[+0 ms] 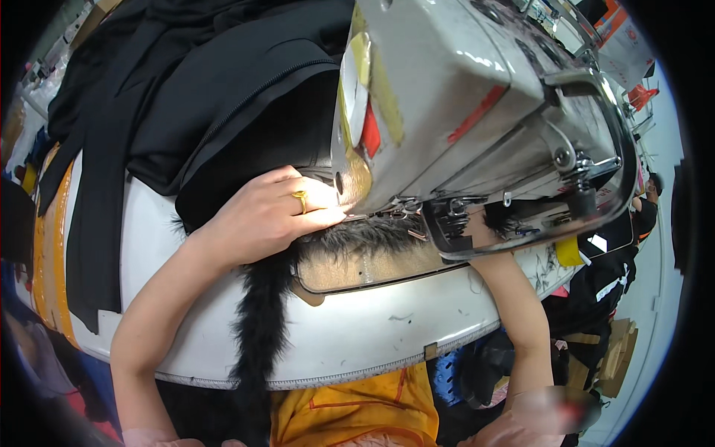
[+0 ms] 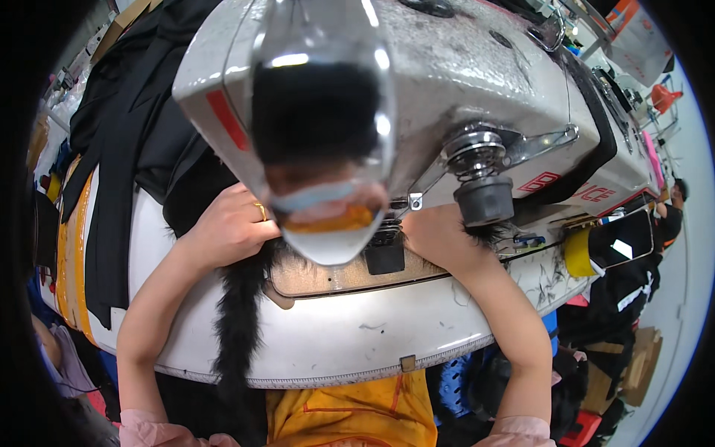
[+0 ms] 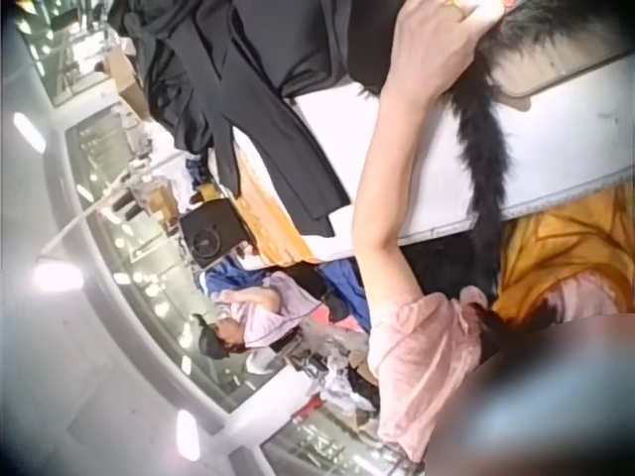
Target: Sewing a strip of faux fur onto a garment using an industrial sewing machine.
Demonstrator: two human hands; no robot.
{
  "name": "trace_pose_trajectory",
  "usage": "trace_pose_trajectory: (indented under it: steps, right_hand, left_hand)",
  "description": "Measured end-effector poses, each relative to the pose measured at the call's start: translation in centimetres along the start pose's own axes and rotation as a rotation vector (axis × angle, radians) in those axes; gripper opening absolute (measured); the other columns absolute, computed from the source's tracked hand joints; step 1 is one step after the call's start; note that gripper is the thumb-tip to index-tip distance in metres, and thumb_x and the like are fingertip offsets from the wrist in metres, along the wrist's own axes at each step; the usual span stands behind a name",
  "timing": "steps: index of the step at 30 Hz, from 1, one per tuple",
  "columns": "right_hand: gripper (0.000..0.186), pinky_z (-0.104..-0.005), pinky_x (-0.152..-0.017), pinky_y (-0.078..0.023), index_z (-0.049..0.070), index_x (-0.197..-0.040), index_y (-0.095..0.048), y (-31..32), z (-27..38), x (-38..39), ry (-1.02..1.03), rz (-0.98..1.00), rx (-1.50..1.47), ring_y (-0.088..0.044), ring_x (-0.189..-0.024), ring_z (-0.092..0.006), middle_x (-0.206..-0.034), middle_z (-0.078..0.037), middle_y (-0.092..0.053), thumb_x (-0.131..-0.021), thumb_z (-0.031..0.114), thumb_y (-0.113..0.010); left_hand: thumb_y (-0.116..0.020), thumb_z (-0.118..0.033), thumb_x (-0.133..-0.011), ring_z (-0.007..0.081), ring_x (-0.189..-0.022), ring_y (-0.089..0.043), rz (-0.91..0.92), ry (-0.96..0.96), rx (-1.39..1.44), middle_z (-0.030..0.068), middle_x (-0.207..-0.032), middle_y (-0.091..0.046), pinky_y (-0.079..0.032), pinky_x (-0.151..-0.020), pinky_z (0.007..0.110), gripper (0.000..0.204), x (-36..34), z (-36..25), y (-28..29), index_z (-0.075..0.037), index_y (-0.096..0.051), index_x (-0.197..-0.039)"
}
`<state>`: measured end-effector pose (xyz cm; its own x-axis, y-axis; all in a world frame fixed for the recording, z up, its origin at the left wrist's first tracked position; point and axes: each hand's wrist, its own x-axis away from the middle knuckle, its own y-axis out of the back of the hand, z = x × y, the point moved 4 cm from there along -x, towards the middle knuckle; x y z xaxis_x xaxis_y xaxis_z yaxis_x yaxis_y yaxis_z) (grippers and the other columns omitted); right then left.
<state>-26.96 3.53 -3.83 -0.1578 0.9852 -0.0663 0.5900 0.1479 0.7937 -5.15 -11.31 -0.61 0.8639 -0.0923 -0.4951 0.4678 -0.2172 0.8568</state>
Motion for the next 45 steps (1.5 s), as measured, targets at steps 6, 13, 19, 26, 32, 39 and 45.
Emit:
trace_pose_trajectory:
  steps: [6,13,19,26,32,39,45]
  right_hand:
    - [0.016,-0.0382,-0.048,-0.04,0.016,-0.055,-0.059,-0.5,0.0,-0.2,0.015,-0.169,-0.208,-0.059,-0.048,-0.0207,-0.05,-0.002,-0.052,-0.065,0.026,-0.065]
    - [0.018,-0.0394,-0.053,-0.038,0.018,-0.053,-0.057,-0.2,0.0,0.7,0.044,-0.345,-0.039,-0.054,-0.05,-0.023,-0.054,-0.003,-0.049,-0.066,0.026,-0.067]
    - [0.015,-0.0397,-0.065,-0.043,0.015,-0.059,-0.064,-0.9,-0.2,0.1,0.031,-0.271,-0.336,-0.058,-0.066,-0.026,-0.065,-0.005,-0.054,-0.068,0.025,-0.071]
    - [0.031,-0.0407,-0.091,-0.05,0.015,-0.091,-0.071,4.8,-2.8,0.5,0.304,-0.416,-0.517,-0.061,-0.102,-0.0241,-0.104,0.0,-0.065,-0.06,0.018,-0.075]
    - [0.055,-0.0369,-0.097,-0.05,0.014,-0.13,-0.062,8.4,1.1,2.0,0.223,-0.065,-0.562,-0.06,-0.119,-0.0224,-0.133,-0.003,-0.06,-0.075,0.011,-0.066]
    - [0.051,-0.0294,-0.062,-0.056,0.003,-0.13,-0.059,7.6,3.2,0.5,0.054,-0.264,-0.529,-0.068,-0.081,-0.0165,-0.101,-0.007,-0.066,-0.08,0.008,-0.062]
    - [0.054,-0.0318,-0.079,-0.058,0.014,-0.14,-0.057,6.3,2.4,0.1,-0.039,0.083,-0.41,-0.066,-0.109,-0.0202,-0.131,-0.002,-0.063,-0.086,0.005,-0.054]
  left_hand:
    - [-0.062,-0.008,-0.082,0.016,-0.09,-0.063,0.142,0.024,-0.126,0.0003,-0.096,-0.068,-0.046,-0.088,0.03,0.034,-0.5,-1.3,0.0,-0.013,-0.072,-0.115]
    - [-0.062,-0.011,-0.085,0.0141,-0.091,-0.062,0.067,0.005,-0.235,0.0003,-0.096,-0.067,-0.046,-0.087,0.028,0.028,-0.3,-2.3,-0.2,-0.009,-0.072,-0.111]
    - [-0.061,-0.012,-0.085,0.0149,-0.094,-0.062,0.041,0.002,-0.2,-0.0002,-0.097,-0.068,-0.046,-0.09,0.03,0.026,-0.3,-1.6,-0.6,-0.011,-0.072,-0.109]
    - [-0.061,-0.008,-0.082,0.0146,-0.108,-0.063,0.086,-0.034,-0.098,-0.002,-0.106,-0.07,-0.037,-0.112,0.044,0.026,-0.6,-2.8,0.4,-0.013,-0.072,-0.106]
    - [-0.063,-0.011,-0.08,0.0148,-0.105,-0.064,0.035,-0.106,-0.224,0.0001,-0.106,-0.068,-0.041,-0.114,0.045,0.018,0.2,-6.0,-1.0,-0.009,-0.067,-0.098]
    - [-0.061,-0.014,-0.084,0.0115,-0.105,-0.062,0.017,-0.14,-0.247,-0.0021,-0.104,-0.067,-0.035,-0.117,0.049,0.016,-0.4,-1.4,0.6,-0.013,-0.064,-0.1]
    - [-0.063,-0.012,-0.083,0.0142,-0.092,-0.062,0.108,-0.369,-0.378,-0.0022,-0.093,-0.061,-0.046,-0.101,0.043,0.028,-0.7,-0.8,0.7,-0.01,-0.069,-0.11]
